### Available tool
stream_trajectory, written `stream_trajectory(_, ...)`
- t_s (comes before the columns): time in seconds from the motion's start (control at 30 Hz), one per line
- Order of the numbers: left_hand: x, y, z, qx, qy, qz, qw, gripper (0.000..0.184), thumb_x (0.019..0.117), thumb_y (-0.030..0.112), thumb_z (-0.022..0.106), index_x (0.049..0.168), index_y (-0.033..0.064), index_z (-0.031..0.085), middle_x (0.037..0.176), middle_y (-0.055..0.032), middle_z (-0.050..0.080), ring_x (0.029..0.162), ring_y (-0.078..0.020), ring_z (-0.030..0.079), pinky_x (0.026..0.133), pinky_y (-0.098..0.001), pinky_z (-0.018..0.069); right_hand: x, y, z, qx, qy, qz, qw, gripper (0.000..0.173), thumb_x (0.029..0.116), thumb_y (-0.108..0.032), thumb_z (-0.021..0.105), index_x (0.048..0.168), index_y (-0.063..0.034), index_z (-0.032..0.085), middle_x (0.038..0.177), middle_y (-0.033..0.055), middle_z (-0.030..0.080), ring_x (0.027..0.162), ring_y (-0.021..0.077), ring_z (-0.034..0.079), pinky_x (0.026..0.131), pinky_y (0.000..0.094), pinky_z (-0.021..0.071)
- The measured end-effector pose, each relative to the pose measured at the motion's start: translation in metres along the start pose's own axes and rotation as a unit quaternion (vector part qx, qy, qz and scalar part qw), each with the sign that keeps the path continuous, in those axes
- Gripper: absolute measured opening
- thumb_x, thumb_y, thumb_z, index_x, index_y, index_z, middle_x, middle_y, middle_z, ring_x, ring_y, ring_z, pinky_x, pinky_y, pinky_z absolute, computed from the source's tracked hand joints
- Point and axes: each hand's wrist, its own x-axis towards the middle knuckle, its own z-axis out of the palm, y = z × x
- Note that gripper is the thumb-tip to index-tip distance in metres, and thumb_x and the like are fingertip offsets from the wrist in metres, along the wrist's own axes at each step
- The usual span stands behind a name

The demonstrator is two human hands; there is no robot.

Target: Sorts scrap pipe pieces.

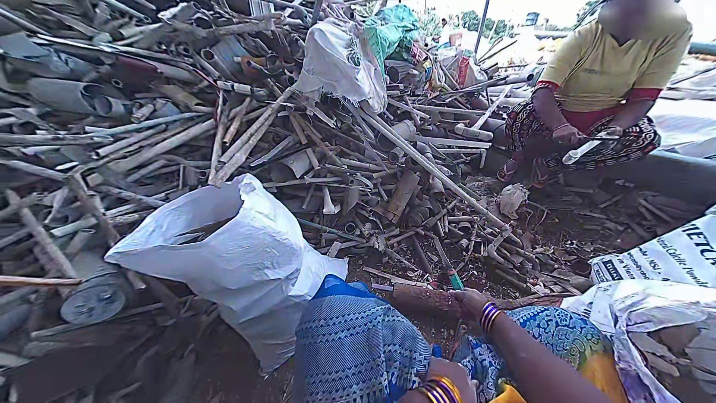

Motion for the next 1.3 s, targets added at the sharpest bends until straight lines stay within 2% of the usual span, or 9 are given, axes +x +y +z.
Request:
stream_trajectory(0.17,0.053,-0.022,0.015,0.006,0.026,0.018,0.999,0.058,0.1137,0.036,0.026,0.134,-0.0072,0.058,0.138,-0.0295,0.059,0.133,-0.0450,0.055,0.106,-0.0660,0.0408,-0.001,0.004,-0.007,-0.009,0.028,0.022,0.999,0.046,0.1119,-0.039,0.042,0.107,0.0018,0.063,0.081,0.0056,0.052,0.068,0.0153,0.050,0.069,0.0339,0.0464)
stream_trajectory(0.37,0.076,-0.048,-0.012,-0.004,0.011,0.034,0.999,0.061,0.1137,0.039,0.021,0.140,-0.0042,0.054,0.140,-0.0281,0.058,0.132,-0.0447,0.055,0.103,-0.0685,0.0430,-0.007,-0.024,0.009,0.329,0.096,0.062,0.937,0.040,0.1106,-0.042,0.043,0.093,-0.0077,0.054,0.065,0.0023,0.049,0.049,0.0131,0.047,0.049,0.0299,0.0461)
stream_trajectory(0.47,0.085,-0.060,-0.037,-0.001,-0.028,0.055,0.998,0.064,0.1140,0.039,0.015,0.144,-0.0061,0.050,0.145,-0.0292,0.054,0.138,-0.0439,0.051,0.109,-0.0662,0.0391,0.008,-0.047,0.008,0.192,0.053,0.026,0.980,0.037,0.1110,-0.037,0.045,0.099,-0.0043,0.059,0.065,-0.0001,0.048,0.050,0.0092,0.045,0.050,0.0245,0.0425)
stream_trajectory(0.53,0.092,-0.069,-0.057,-0.005,-0.056,0.069,0.996,0.068,0.1140,0.041,0.014,0.143,-0.0083,0.050,0.147,-0.0297,0.052,0.142,-0.0426,0.047,0.114,-0.0632,0.0354,0.026,-0.054,0.000,-0.048,-0.008,-0.023,0.999,0.037,0.1114,-0.034,0.046,0.117,0.0002,0.059,0.080,0.0061,0.051,0.065,0.0144,0.049,0.064,0.0302,0.0443)
stream_trajectory(0.63,0.122,-0.088,-0.078,-0.065,-0.079,0.078,0.992,0.072,0.1126,0.049,0.018,0.145,-0.0080,0.050,0.149,-0.0294,0.050,0.145,-0.0403,0.044,0.118,-0.0596,0.0307,0.046,-0.077,-0.013,-0.383,-0.098,-0.046,0.918,0.052,0.1109,-0.035,0.047,0.129,0.0127,0.056,0.121,0.0302,0.061,0.112,0.0379,0.061,0.100,0.0521,0.0450)
stream_trajectory(0.73,0.163,-0.109,-0.078,-0.082,-0.103,0.068,0.989,0.072,0.1126,0.049,0.021,0.144,-0.0094,0.050,0.151,-0.0306,0.048,0.146,-0.0410,0.042,0.119,-0.0588,0.0292,0.075,-0.083,-0.022,-0.552,-0.147,-0.031,0.820,0.050,0.1098,-0.033,0.049,0.133,0.0102,0.056,0.135,0.0325,0.057,0.131,0.0441,0.054,0.109,0.0594,0.0391)
stream_trajectory(0.8,0.182,-0.113,-0.081,-0.040,-0.121,0.043,0.991,0.068,0.1126,0.047,0.027,0.143,-0.0092,0.051,0.150,-0.0293,0.050,0.145,-0.0401,0.043,0.118,-0.0588,0.0316,0.097,-0.078,-0.031,-0.582,-0.140,-0.012,0.801,0.045,0.1080,-0.028,0.052,0.137,0.0060,0.055,0.136,0.0301,0.059,0.132,0.0441,0.055,0.107,0.0620,0.0410)
stream_trajectory(1.07,0.226,-0.111,-0.118,-0.037,-0.121,0.080,0.989,0.065,0.1101,0.049,0.038,0.157,0.0042,0.036,0.152,-0.0237,0.049,0.143,-0.0363,0.048,0.117,-0.0566,0.0371,0.148,-0.078,-0.085,-0.490,-0.029,0.127,0.862,0.043,0.1085,-0.025,0.049,0.135,0.0077,0.056,0.138,0.0293,0.058,0.132,0.0409,0.056,0.107,0.0589,0.0424)
stream_trajectory(1.3,0.253,-0.098,-0.129,-0.024,-0.142,0.101,0.984,0.063,0.1098,0.047,0.040,0.157,0.0054,0.036,0.155,-0.0226,0.046,0.143,-0.0361,0.047,0.117,-0.0563,0.0378,0.179,-0.052,-0.118,-0.406,0.057,0.196,0.891,0.042,0.1068,-0.023,0.050,0.136,0.0065,0.055,0.139,0.0278,0.058,0.134,0.0380,0.055,0.109,0.0555,0.0435)
